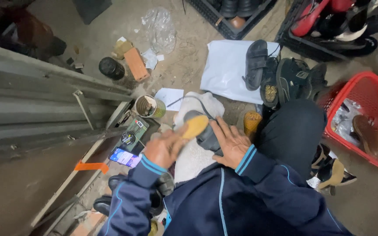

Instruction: The person scrubs a black sandal with a yellow brush, repeatedly working on the sole and straps. The person rotates the sandal to clean different areas, including the heel and toe sections, while seated on the floor.

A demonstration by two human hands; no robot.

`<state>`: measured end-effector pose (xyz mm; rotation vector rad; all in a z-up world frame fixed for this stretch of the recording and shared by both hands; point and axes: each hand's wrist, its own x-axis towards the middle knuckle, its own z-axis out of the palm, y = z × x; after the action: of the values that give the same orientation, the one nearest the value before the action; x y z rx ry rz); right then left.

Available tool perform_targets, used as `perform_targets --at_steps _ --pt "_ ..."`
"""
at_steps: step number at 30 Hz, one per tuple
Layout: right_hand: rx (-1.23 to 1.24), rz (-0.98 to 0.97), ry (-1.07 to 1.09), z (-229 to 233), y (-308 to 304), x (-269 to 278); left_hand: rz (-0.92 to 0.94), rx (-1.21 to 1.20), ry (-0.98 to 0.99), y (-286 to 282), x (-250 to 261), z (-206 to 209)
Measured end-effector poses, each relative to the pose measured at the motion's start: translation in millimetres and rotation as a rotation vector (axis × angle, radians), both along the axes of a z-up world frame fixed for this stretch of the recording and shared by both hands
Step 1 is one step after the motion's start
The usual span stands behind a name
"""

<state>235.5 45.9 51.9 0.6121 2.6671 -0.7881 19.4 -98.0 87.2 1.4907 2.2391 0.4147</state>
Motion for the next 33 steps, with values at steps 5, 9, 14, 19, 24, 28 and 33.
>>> perform_targets --at_steps 5,9,14,19,24,28,33 --pt "-0.029 0.026 0.044 10.2 8.9 0.5 0.047 0.095 0.114 -19.7 -48.0 -31.3" --pt "-0.048 0.078 0.058 11.9 23.6 1.3 -0.078 0.095 0.045 -25.9 -41.5 -15.1" --pt "-0.031 0.085 0.030 35.0 51.3 -2.4 -0.064 0.112 -0.090 -30.8 -71.5 -6.8" --pt "0.034 0.159 0.068 26.2 64.9 -15.4 -0.099 0.130 -0.107 -7.8 -60.0 -2.2" --pt "0.107 0.276 0.216 17.5 67.0 -25.6 -0.293 0.268 -0.162 19.8 -17.5 -26.7" --pt "0.086 0.245 0.211 15.3 70.9 -15.2 -0.251 0.228 -0.126 3.7 -53.2 13.2" --pt "0.128 0.282 0.287 18.5 70.1 -22.7 -0.312 0.335 0.098 14.7 -42.2 -13.3"
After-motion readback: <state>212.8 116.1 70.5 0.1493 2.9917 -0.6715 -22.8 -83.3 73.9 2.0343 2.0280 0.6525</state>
